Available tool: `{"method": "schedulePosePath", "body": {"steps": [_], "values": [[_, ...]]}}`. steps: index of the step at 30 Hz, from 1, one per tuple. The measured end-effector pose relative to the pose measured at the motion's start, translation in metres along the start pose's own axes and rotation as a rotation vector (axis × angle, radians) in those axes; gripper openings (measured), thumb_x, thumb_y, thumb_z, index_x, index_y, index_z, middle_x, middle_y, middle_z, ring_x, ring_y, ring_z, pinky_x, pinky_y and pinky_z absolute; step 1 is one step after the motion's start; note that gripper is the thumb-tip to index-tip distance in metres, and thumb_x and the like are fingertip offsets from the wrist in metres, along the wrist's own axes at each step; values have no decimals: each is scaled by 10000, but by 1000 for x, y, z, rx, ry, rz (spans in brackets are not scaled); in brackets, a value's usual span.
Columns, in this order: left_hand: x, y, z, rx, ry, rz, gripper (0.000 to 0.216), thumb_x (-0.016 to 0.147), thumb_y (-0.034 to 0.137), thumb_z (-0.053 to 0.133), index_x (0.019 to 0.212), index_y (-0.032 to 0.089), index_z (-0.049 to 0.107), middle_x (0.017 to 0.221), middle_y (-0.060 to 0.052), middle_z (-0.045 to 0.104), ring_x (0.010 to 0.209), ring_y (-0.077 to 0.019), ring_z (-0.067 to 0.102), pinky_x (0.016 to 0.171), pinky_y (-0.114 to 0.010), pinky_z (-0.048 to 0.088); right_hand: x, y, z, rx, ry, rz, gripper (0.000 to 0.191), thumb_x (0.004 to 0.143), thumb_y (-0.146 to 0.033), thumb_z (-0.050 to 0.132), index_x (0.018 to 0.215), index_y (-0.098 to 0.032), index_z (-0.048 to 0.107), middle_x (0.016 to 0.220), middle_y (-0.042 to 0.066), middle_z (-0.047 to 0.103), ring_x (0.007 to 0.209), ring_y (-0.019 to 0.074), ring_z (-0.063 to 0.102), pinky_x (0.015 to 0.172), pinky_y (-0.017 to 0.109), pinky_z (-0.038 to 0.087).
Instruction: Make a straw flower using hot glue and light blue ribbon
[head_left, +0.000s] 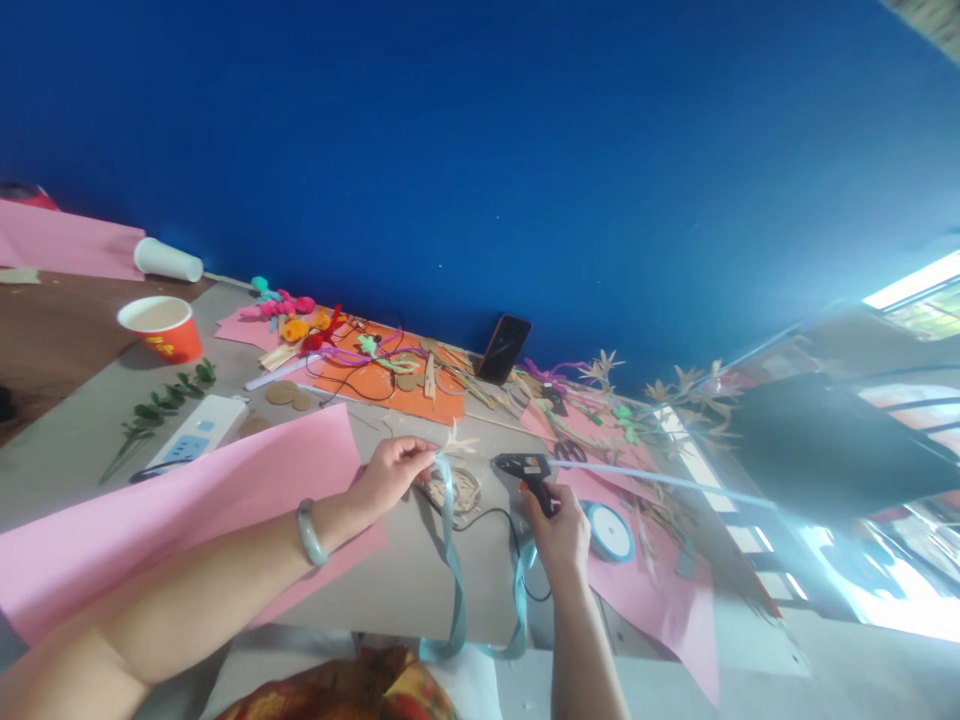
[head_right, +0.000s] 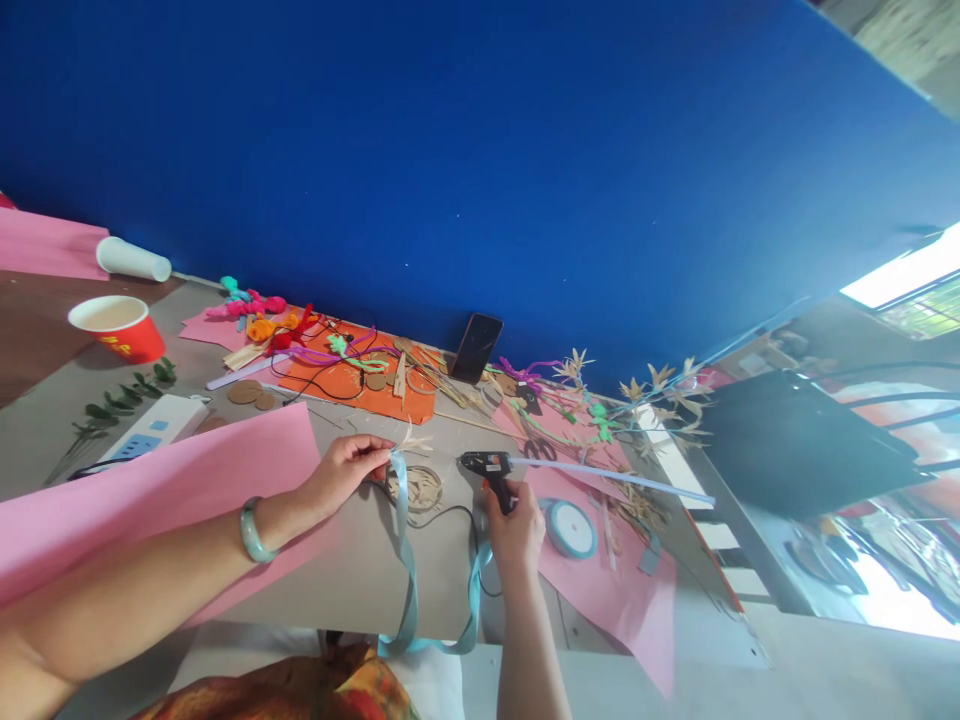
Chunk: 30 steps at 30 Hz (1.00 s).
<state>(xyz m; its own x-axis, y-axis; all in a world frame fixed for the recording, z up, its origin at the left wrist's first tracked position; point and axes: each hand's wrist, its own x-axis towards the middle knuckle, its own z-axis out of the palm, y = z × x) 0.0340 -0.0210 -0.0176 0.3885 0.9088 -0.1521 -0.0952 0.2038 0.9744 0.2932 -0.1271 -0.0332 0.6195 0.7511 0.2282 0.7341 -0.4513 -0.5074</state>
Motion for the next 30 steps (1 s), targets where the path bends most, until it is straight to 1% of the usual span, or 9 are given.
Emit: {"method": "schedulePosePath", "body": {"steps": [5,11,16,18,20,22,27,30], "values": [[0,-1,0,23,-11,-28,271,746,335,629,889,115,695,557,-9,601,522,-129,565,451,-199,406,4,6,1,61,-41,8,462,637,-594,602,853,-189,651,726,65,705,575,223,605,523,295,414],[1,-1,0,-3,-10,3,251,737,319,641,864,111,697,558,-8,608,546,-126,571,520,-213,448,5,8,3,81,-12,51,449,635,-580,614,860,-193,653,745,71,714,613,242,627,542,312,433],[0,2,1,-28,-1,-17,256,715,327,655,849,112,696,540,1,601,529,-125,566,473,-202,423,5,7,4,163,-94,74,469,612,-587,640,859,-189,656,724,58,715,587,227,629,536,305,444],[0,2,1,-25,-2,-27,264,712,334,655,851,113,695,535,2,598,521,-127,565,443,-197,402,5,7,4,170,-76,86,472,612,-587,638,863,-188,656,727,60,718,596,229,634,535,305,449],[0,2,1,-14,-7,-29,271,718,341,650,860,115,696,540,-1,601,520,-128,565,426,-192,385,6,7,5,136,-25,90,459,617,-575,633,862,-187,656,735,67,720,626,242,641,551,313,454],[0,1,0,-6,-8,-25,274,723,344,645,865,115,696,546,-2,601,523,-126,564,426,-190,381,7,8,5,108,-8,86,447,626,-564,627,864,-188,656,748,72,721,646,251,644,564,322,457],[0,-1,0,-9,-12,-32,285,722,346,644,877,112,691,546,-2,598,530,-132,567,424,-193,385,7,11,5,169,-93,93,479,599,-587,649,856,-184,656,733,72,721,609,247,645,537,317,457],[0,1,0,-6,-9,-26,269,728,332,639,870,110,689,549,-1,601,533,-124,565,447,-193,398,7,10,5,197,-73,105,483,603,-584,645,865,-179,653,737,78,723,615,251,652,538,319,464]]}}
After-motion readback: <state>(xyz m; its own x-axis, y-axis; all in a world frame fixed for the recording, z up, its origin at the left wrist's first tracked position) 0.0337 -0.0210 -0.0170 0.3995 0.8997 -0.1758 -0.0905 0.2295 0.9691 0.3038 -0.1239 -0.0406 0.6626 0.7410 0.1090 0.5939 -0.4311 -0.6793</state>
